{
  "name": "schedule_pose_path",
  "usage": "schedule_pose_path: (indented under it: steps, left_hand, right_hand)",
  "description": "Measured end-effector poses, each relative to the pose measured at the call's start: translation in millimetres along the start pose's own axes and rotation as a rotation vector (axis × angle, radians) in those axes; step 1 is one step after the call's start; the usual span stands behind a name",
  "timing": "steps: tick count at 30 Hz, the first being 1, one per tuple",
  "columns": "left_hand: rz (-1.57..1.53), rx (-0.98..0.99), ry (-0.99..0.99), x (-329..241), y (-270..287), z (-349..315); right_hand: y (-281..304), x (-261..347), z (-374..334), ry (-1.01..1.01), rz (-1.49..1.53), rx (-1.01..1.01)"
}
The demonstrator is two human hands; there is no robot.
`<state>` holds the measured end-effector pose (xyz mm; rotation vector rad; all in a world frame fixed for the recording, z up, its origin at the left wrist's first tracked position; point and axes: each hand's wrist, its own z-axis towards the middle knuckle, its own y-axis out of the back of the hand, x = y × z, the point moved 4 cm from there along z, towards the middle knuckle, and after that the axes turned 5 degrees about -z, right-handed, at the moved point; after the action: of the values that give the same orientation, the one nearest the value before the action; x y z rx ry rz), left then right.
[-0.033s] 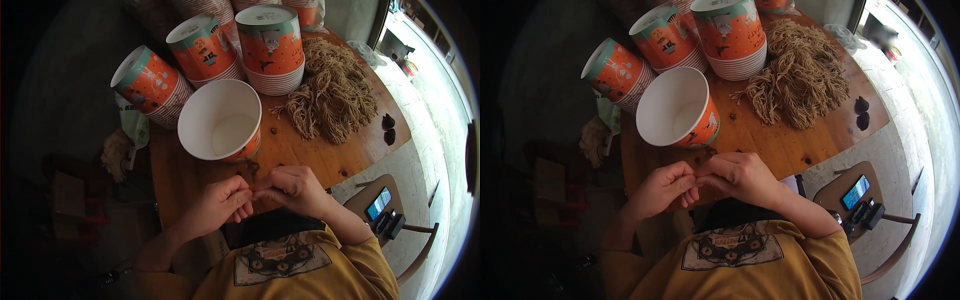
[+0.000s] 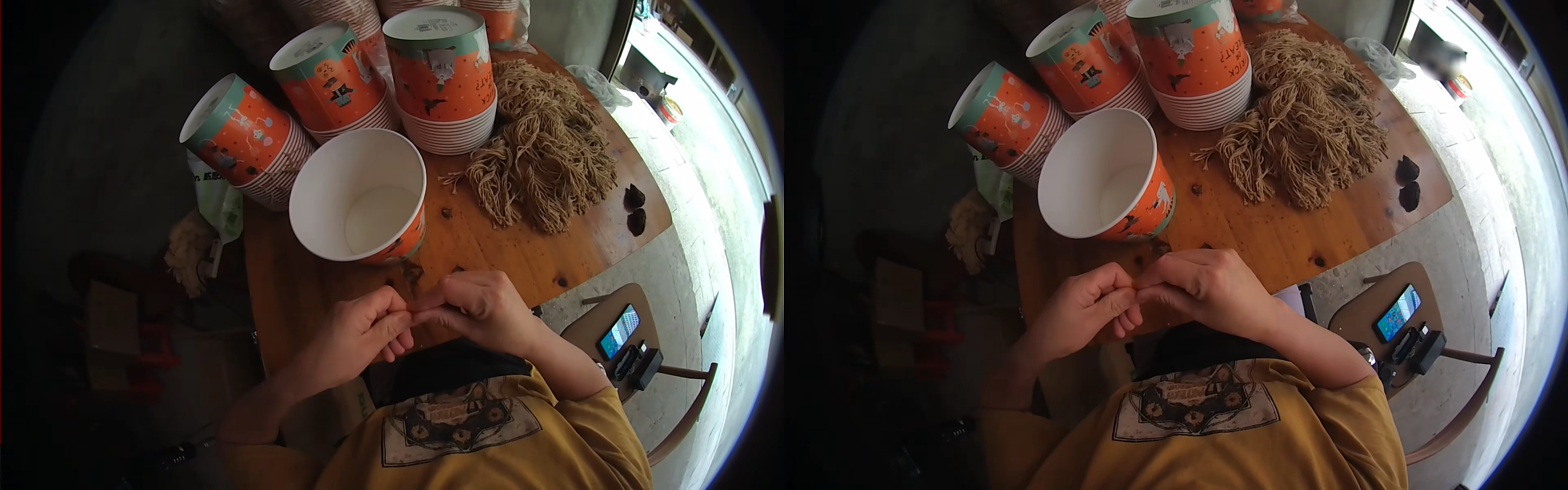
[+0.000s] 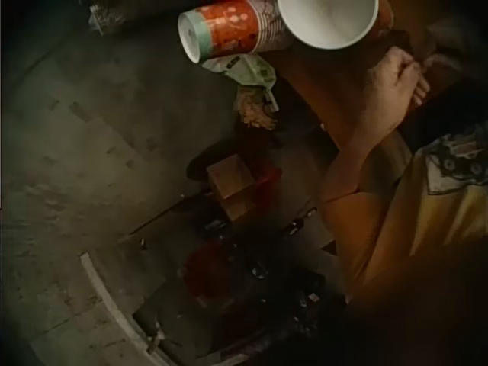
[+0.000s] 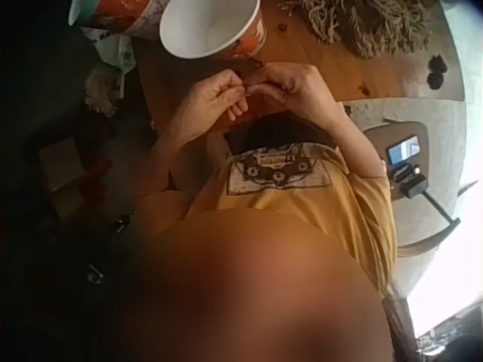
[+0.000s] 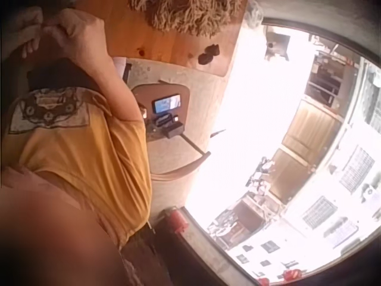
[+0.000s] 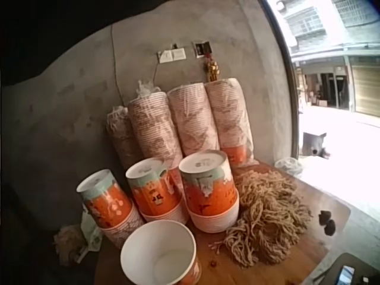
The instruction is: The recorder is threading and tying string handles onto paper buckets at a workbench.
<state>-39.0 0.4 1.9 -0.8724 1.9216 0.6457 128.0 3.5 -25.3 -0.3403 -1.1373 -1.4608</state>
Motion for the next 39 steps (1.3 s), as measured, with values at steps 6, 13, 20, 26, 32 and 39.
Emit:
schedule_pose_path:
  steps: [6,13,20,26,32,39]
  left_hand:
    - [0.648,-0.218,-0.391,-14,-6,-6]
    - [1.347,-0.429,-1.048,-29,-6,-5]
    - [0.754,-0.415,-0.545,-42,24,35]
    - [0.662,-0.417,-0.464,-39,28,44]
    - [0.596,-0.406,-0.365,-41,30,45]
    - [0.616,-0.408,-0.363,-42,25,43]
  right_hand:
    - [-2,-2,-2,-0.138,0.061,0.013]
    - [-6,-13,0,-0.303,0.273,-0.076]
    - [-22,-53,15,-0.351,0.364,-0.409]
    - [-24,-54,27,-0.298,0.238,-0.472]
    - [-24,-55,30,-0.268,0.211,-0.456]
    - [-25,-50,32,-0.243,0.116,-0.459]
